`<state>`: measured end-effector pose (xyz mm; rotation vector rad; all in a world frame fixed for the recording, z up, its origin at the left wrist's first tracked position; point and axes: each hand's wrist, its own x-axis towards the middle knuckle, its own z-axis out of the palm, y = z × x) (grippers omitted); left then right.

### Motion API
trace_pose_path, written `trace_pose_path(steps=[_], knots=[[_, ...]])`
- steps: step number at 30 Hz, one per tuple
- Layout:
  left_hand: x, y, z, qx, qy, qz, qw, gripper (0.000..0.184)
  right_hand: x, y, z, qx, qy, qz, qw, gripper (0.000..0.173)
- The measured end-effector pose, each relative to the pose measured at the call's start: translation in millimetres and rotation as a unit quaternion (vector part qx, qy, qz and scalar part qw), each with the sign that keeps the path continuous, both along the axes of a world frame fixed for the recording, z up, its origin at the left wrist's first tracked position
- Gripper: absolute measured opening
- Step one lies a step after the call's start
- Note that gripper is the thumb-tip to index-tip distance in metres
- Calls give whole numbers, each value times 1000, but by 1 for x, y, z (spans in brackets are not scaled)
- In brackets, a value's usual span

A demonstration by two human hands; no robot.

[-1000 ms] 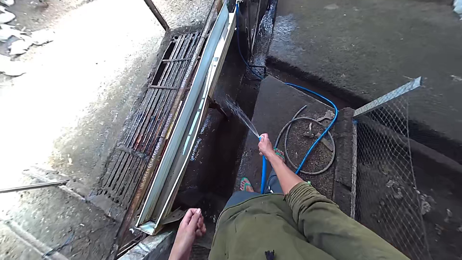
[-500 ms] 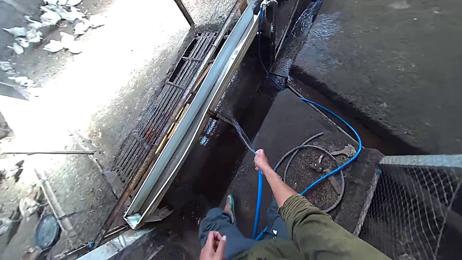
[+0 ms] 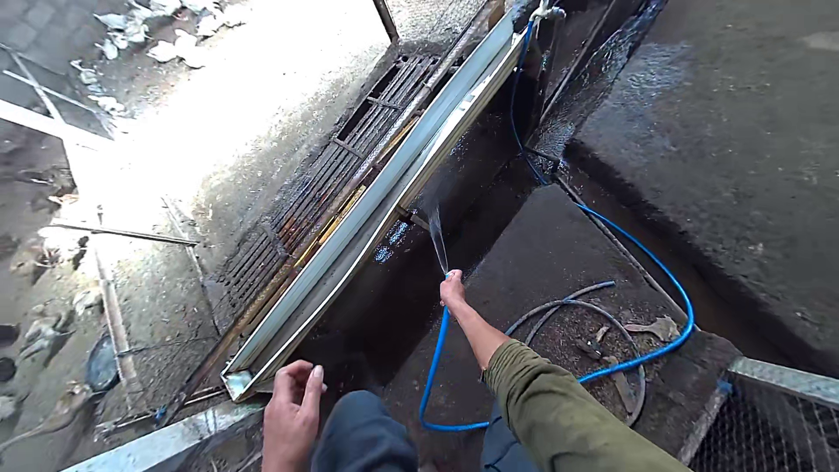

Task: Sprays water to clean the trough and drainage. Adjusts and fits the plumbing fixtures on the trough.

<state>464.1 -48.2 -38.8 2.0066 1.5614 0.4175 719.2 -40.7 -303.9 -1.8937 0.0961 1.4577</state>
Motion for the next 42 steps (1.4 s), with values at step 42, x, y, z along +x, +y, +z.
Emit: trace_pose_path(steps=[42], knots=[[416,53,-184,-510,32,-247,823,38,323,29,51,-76,97,-266,956,7]])
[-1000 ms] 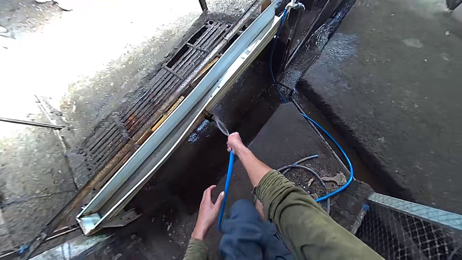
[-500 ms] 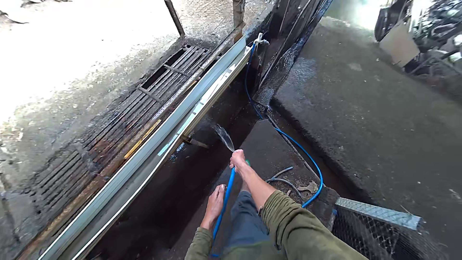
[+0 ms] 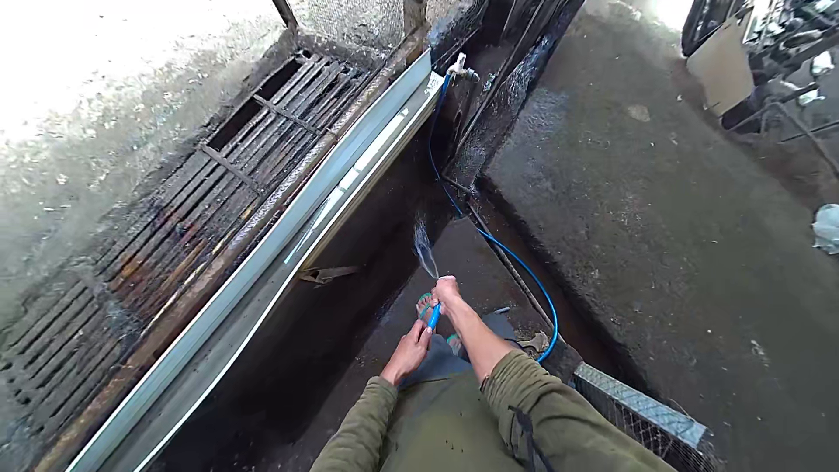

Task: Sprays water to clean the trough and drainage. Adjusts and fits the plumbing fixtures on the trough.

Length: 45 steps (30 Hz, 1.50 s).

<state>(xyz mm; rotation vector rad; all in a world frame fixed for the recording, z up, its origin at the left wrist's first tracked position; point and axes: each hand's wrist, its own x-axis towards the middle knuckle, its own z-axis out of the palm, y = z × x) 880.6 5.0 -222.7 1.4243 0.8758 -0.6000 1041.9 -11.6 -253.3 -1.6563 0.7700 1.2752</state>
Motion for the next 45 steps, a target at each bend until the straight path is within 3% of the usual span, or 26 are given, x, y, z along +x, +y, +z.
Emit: trace_pose_path(steps=[6,16,24,45], knots=[[27,0,-1,35,36,-4,999,38,24,4,-22,3,74,51,996,17],[109,-26,10,95,112,25,989,39,93,-6,-24,3,49,85,995,6],[174,-50,8,126,114,11,985,39,155,-30,-29,13,46,71,996,13],[264,-52,17,152,88,-53,983,40,244,-51,-16,39,-12,-25,999,17]])
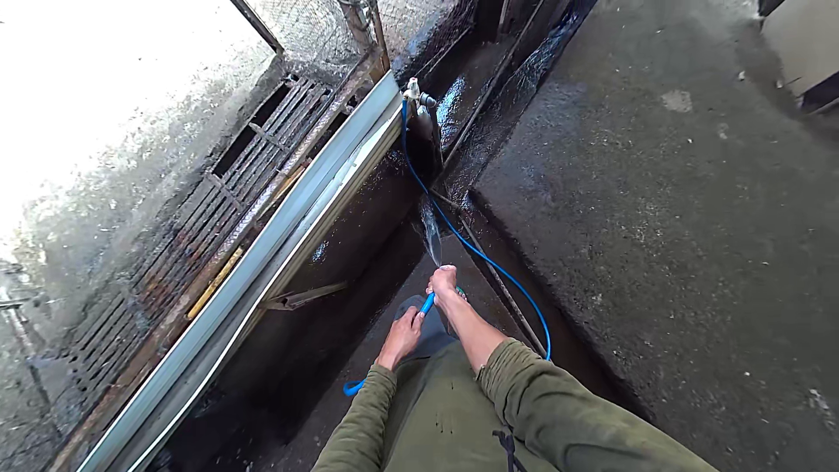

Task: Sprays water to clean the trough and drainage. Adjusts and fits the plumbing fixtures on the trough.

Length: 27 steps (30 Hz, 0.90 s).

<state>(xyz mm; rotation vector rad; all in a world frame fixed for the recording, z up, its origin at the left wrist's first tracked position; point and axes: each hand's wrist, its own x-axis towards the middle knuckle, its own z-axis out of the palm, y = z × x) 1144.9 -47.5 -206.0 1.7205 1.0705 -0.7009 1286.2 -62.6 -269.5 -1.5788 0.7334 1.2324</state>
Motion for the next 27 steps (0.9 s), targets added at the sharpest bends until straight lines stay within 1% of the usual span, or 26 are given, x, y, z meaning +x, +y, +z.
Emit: trace_pose_path(steps=[5,8,10,13,15,18,22,25,27], knots=[[30,14,6,-11,3,-22,1000,41,27,7,5,2,-17,1,1000,19],[45,26,10,-22,1,-13,1000,41,45,21,3,36,3,55,998,13],[54,35,11,-27,0,3,1000,40,55,36,-1,59,19,97,993,14],[69,52,10,-27,-1,30,999,40,74,66,9,74,36,138,987,10],[79,68,5,-25,-6,53,998,40,87,86,13,80,36,142,986,9],[102,98,-4,-21,-11,73,997,39,109,118,4,69,25,127,989,8],[134,132,-10,-65,3,75,995,40,134,144,-14,27,1,124,992,7],[161,153,-22,-109,5,133,985,47,161,169,-18,30,22,159,987,9],[179,161,-30,-146,0,205,968,49,173,183,-20,34,44,190,980,9]])
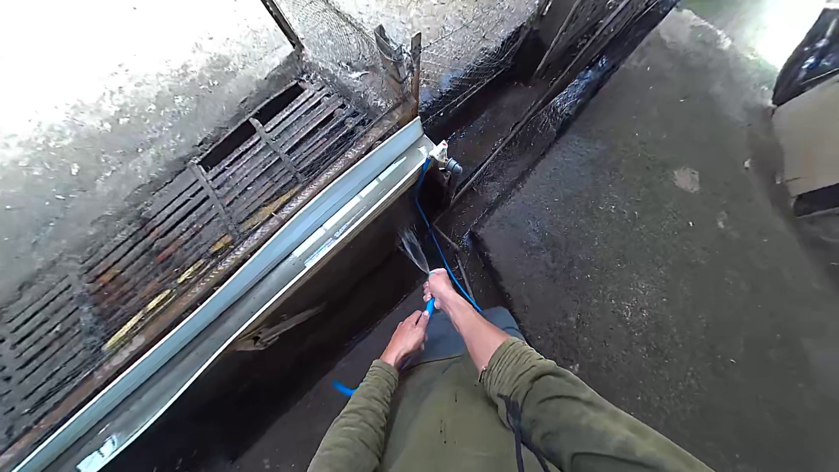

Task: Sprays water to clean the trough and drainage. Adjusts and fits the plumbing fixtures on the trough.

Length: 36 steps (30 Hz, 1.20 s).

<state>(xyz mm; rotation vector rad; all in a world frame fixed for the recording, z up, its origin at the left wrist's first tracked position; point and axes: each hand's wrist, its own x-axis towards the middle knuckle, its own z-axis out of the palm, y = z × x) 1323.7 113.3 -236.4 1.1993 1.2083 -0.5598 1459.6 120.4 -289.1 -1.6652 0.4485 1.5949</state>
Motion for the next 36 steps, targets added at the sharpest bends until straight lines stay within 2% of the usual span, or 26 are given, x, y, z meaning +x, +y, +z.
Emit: trace_pose_path(steps=[2,4,5,9,12,15,17,19,21,23,26,28,32,34,36], knots=[[19,5,-10,-21,-20,117,993,46,9,13,-4,-3,5,32,999,9],[37,11,-20,-39,-39,186,981,42,17,21,-12,-18,-5,58,998,9],[45,15,-25,-39,-39,184,981,42,21,24,-18,-28,-13,65,997,9],[66,30,-53,21,8,66,998,45,40,40,-44,-34,0,50,998,13],[82,40,-80,46,52,72,995,49,56,53,-68,-18,32,74,997,18],[104,50,-104,65,103,149,981,48,96,68,-100,-25,68,238,969,37],[123,51,-121,72,139,199,967,46,146,73,-120,-46,86,387,917,48],[144,50,-141,78,170,234,954,46,212,75,-149,-85,80,487,866,48],[165,52,-171,89,194,259,942,46,282,90,-188,-129,23,482,866,44],[185,47,-201,92,214,278,932,46,333,118,-225,-131,-94,405,900,46],[215,45,-244,100,225,292,924,46,376,192,-291,-30,-161,312,936,46],[233,48,-267,109,222,297,922,46,387,239,-344,34,-198,324,924,50],[257,50,-297,114,200,320,919,45,376,304,-388,31,-269,405,873,64],[264,54,-311,119,184,322,921,44,368,311,-398,50,-316,415,852,54],[267,55,-322,100,172,311,930,45,365,307,-398,107,-354,377,849,43]])
